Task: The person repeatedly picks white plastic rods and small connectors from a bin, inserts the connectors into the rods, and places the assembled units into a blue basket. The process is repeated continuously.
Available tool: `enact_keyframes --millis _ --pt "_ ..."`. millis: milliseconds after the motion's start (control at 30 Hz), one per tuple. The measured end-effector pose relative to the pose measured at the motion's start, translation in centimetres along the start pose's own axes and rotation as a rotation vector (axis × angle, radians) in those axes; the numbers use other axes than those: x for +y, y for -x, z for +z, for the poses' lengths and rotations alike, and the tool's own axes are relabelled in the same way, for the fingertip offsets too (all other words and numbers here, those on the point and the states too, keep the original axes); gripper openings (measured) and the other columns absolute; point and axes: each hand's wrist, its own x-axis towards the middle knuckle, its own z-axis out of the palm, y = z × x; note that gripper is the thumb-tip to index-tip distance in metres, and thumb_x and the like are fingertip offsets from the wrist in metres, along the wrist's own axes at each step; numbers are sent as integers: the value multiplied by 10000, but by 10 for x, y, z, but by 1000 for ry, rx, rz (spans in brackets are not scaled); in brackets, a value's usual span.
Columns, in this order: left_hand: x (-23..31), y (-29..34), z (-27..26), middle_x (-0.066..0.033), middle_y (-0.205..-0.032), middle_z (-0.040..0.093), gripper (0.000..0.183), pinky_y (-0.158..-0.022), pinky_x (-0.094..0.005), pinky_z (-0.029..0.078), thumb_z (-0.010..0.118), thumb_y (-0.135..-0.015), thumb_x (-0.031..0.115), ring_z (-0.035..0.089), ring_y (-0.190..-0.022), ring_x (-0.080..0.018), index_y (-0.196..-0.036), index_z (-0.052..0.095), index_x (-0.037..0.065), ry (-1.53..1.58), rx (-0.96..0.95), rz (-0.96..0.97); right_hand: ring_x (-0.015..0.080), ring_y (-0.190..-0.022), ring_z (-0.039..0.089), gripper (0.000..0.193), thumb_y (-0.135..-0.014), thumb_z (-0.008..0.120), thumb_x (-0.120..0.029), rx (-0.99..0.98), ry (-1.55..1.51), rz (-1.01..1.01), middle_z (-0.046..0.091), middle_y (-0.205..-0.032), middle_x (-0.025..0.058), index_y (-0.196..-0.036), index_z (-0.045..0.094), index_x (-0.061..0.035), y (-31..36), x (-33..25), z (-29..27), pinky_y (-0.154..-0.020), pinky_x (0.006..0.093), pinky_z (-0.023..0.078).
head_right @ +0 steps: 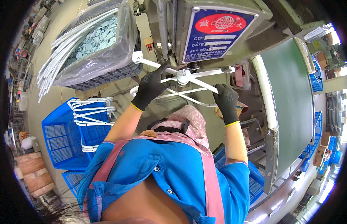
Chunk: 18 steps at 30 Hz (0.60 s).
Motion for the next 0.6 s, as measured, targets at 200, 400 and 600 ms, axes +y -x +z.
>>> enact_keyframes --millis 200,400,600 --pt "-6 -1 5 -142 -996 671 680 -730 -376 532 773 -707 311 667 -858 -287 -1296 510 95 49 -13 -7 267 -722 637 179 -709 693 -180 -46 -13 10 633 -789 50 -886 668 -185 -4 6 2 -609 383 498" --pt "-10 -1 7 -145 -917 673 714 -694 -385 532 768 -707 330 669 -810 -291 -1316 487 86 -25 49 92 265 -720 638 196 -705 693 -159 -88 78 -27 635 -792 49 -897 665 -190 -10 3 -7 -611 383 499" --pt "0 -7 -16 -146 -862 674 747 -664 -401 528 736 -770 329 663 -759 -315 -1362 402 20 212 57 259 275 -717 639 242 -705 746 -207 -61 -217 -97 664 -815 94 -918 690 -104 -27 -5 -60 -635 356 501"
